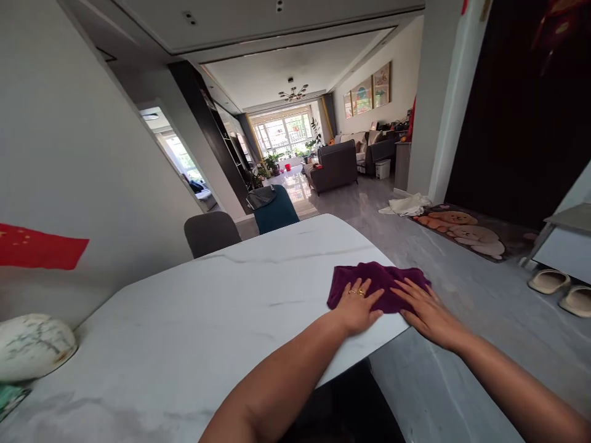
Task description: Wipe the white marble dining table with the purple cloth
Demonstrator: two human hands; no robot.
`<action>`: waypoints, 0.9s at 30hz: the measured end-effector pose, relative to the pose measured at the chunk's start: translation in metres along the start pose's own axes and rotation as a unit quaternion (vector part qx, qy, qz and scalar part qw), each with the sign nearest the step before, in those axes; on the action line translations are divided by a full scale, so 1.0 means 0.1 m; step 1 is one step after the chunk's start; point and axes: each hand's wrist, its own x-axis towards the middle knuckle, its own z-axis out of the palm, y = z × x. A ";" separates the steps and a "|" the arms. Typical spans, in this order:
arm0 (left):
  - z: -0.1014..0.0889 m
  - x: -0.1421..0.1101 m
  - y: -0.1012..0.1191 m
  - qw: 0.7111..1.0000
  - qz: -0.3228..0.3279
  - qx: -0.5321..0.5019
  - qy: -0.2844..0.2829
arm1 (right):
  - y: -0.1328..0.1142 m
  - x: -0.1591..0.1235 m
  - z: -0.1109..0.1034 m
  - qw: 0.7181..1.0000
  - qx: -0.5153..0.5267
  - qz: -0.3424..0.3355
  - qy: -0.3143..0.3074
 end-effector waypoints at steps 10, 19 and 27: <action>0.20 -1.14 -0.21 0.996 0.076 -0.043 0.002 | -0.76 -0.48 0.46 0.980 -0.097 -0.142 0.095; 0.54 -2.50 -0.86 0.994 0.038 -0.072 0.067 | -1.84 -0.30 0.53 0.944 -0.112 -0.310 0.014; 0.73 -3.64 -1.25 0.989 -0.067 -0.067 0.118 | -2.83 0.21 0.80 0.901 -0.073 -0.412 -0.115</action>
